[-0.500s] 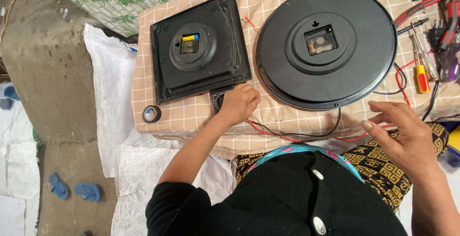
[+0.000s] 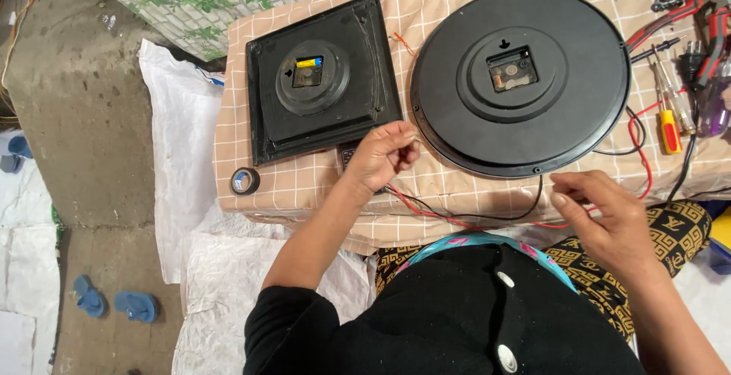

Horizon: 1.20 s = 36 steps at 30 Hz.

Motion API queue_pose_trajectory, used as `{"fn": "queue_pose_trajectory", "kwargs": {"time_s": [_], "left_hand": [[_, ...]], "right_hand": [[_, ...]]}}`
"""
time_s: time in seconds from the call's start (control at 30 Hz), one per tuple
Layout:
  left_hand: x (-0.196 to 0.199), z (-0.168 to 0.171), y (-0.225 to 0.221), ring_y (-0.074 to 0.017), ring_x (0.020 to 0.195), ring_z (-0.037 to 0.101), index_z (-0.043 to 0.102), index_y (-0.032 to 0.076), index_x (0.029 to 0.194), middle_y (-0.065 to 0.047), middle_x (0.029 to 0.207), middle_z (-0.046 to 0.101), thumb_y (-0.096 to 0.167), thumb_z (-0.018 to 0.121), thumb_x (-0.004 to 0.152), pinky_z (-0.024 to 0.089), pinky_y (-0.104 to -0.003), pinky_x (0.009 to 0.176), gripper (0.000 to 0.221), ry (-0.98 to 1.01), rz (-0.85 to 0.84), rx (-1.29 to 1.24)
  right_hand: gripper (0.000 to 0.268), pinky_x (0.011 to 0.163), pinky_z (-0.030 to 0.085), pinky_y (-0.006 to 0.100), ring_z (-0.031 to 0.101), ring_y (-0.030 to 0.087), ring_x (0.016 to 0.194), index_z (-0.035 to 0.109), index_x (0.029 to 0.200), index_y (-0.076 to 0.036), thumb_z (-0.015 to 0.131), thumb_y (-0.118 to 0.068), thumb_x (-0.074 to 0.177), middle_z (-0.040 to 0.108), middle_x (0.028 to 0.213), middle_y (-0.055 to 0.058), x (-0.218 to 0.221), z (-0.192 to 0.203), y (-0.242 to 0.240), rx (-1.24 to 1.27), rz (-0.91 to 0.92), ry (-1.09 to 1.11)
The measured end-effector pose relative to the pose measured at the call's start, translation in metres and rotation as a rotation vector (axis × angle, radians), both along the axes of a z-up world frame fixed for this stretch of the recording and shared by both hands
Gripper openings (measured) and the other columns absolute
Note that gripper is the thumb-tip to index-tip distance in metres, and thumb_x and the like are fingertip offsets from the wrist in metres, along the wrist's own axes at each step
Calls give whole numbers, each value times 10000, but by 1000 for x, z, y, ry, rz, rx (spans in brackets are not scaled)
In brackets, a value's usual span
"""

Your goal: Using a small screwdriver to remove the screws from the back panel of a round wall clock.

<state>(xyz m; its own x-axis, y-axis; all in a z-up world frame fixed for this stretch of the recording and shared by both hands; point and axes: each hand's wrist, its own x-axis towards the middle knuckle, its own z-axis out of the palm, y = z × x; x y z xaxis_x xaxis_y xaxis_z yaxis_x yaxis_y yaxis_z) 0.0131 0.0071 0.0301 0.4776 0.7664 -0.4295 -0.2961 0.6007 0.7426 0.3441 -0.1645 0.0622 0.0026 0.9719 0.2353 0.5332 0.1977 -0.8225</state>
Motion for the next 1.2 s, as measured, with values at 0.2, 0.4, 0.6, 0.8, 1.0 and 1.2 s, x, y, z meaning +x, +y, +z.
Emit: {"fn": "queue_pose_trajectory", "kwargs": {"time_s": [0.2, 0.4, 0.6, 0.8, 1.0, 1.2], "left_hand": [[55, 26, -35, -144, 610, 623, 713, 100, 915, -57, 749, 710, 45, 726, 918, 475, -233, 522, 57, -51, -62, 15], [120, 25, -64, -121, 598, 637, 626, 95, 1013, -53, 769, 699, 66, 760, 892, 484, -221, 472, 183, -166, -56, 196], [157, 39, -63, -113, 565, 602, 558, 107, 1047, -46, 705, 645, 142, 715, 919, 516, -231, 508, 205, -99, -134, 386], [161, 43, -65, -205, 767, 718, 554, 78, 1157, -101, 812, 684, 188, 619, 1013, 613, -293, 608, 193, -43, -234, 484], [147, 4, -82, -263, 861, 716, 610, -4, 1117, -201, 1017, 704, -1, 619, 1015, 640, -327, 684, 102, -96, -130, 159], [133, -64, -107, -444, 870, 720, 533, -49, 1243, -317, 995, 685, 135, 626, 1025, 637, -541, 748, 300, -176, -128, -363]], "right_hand": [[167, 733, 459, 280, 602, 162, 763, 732, 1068, 14, 660, -113, 987, 680, 887, 84, -34, 22, 14, 32, 23, 121], [258, 735, 455, 273, 586, 165, 815, 702, 1178, 37, 673, -128, 983, 655, 931, 99, -38, 25, 27, -17, 31, 206], [162, 681, 555, 226, 636, 145, 727, 733, 1078, 39, 741, -55, 946, 684, 845, 109, -8, 34, 33, -112, -50, 385], [108, 638, 483, 240, 581, 136, 682, 723, 950, 43, 743, -63, 948, 676, 773, 103, 6, 36, 37, -246, -105, 452], [89, 663, 565, 259, 651, 162, 653, 706, 984, 13, 741, -67, 967, 675, 742, 113, 13, -7, 40, -319, -174, 457], [90, 649, 540, 256, 604, 154, 625, 691, 952, 40, 715, -28, 1005, 665, 714, 134, 9, -30, 40, -326, -243, 435]]}}
